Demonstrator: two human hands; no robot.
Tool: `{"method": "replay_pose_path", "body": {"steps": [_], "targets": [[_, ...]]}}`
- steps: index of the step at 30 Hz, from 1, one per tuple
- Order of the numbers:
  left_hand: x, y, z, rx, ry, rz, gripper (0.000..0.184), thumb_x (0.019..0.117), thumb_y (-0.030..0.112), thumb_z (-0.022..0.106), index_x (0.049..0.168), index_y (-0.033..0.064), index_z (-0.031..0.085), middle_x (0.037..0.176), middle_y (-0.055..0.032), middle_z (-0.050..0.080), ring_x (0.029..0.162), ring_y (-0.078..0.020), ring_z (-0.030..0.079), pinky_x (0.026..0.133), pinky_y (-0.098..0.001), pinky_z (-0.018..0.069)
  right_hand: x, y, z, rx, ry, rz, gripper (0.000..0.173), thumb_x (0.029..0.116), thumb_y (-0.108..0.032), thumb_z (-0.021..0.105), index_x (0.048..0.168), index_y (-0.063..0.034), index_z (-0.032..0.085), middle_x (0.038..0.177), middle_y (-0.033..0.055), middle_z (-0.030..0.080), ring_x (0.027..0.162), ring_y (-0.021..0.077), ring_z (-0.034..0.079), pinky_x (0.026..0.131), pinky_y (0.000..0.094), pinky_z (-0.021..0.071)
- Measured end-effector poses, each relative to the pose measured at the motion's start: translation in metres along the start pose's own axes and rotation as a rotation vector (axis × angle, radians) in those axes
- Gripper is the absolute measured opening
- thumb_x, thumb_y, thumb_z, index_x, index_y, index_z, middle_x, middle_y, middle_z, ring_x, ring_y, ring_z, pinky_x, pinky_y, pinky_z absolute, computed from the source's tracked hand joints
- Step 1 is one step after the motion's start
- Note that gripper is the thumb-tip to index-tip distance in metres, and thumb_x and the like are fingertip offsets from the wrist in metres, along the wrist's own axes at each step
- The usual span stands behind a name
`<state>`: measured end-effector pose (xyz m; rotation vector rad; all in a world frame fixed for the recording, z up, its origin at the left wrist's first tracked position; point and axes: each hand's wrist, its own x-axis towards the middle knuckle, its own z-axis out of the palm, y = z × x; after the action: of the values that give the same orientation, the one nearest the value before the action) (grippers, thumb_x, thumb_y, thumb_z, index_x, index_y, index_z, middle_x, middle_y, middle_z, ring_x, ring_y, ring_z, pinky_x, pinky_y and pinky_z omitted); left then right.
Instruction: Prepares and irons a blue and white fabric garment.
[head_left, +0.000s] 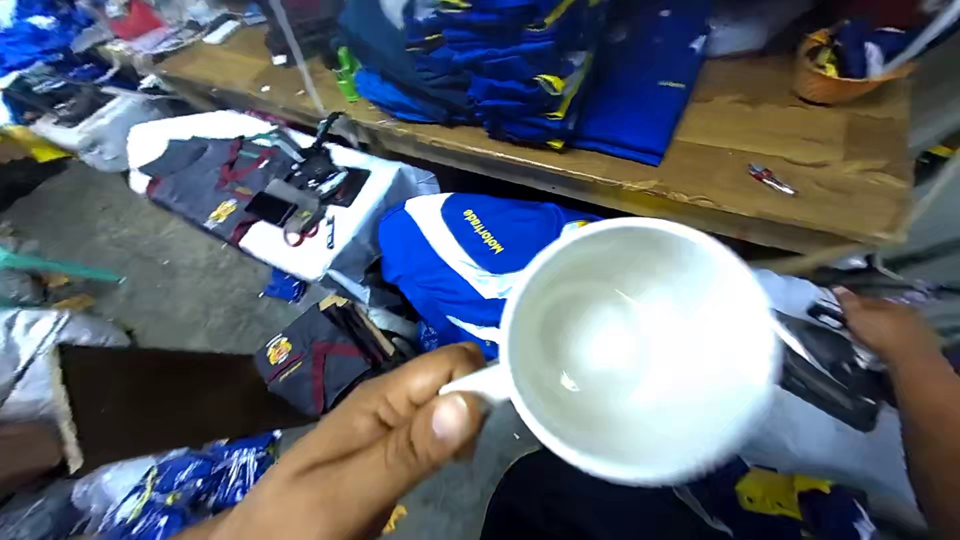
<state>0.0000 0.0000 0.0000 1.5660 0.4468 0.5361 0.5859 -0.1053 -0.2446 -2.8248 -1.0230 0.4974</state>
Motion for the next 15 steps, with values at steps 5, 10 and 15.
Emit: {"method": "replay_pose_path", "body": {"steps": [5,10,15], "targets": [[0.069,-0.031,-0.004,-0.046,0.095,-0.137,0.027,0.105,0.043,0.052,0.088,0.0309,0.068,0.078,0.0173,0.059,0.077,0.0033,0.058,0.078,-0.0169,0.0502,-0.011,-0.014,-0.014,0.05,-0.063,0.103,0.072,0.1107,-0.055,0.026,0.133,0.0036,0.062,0.135,0.0372,0.058,0.129,0.0572,0.053,0.1,0.0769,0.0362],[0.163,-0.049,0.0,-0.028,0.103,-0.3,0.04,0.1067,0.031,0.032,0.079,0.0264,0.061,0.069,0.0126,0.055,0.069,-0.0013,0.056,0.074,-0.0208,0.051,-0.001,-0.004,-0.006,0.077,-0.048,0.129,0.071,0.1105,-0.054,0.029,0.126,0.0033,0.067,0.127,0.0367,0.063,0.122,0.0576,0.057,0.096,0.0781,0.0395],[0.282,-0.074,0.013,-0.085,0.193,-0.442,0.042,0.1133,0.037,0.028,0.084,0.0178,0.052,0.067,0.0062,0.049,0.06,-0.007,0.051,0.064,-0.0236,0.049,0.007,-0.002,-0.008,0.052,-0.089,0.118,0.069,0.1103,-0.054,0.031,0.119,0.0039,0.067,0.119,0.0345,0.066,0.119,0.0541,0.061,0.094,0.074,0.0428]]}}
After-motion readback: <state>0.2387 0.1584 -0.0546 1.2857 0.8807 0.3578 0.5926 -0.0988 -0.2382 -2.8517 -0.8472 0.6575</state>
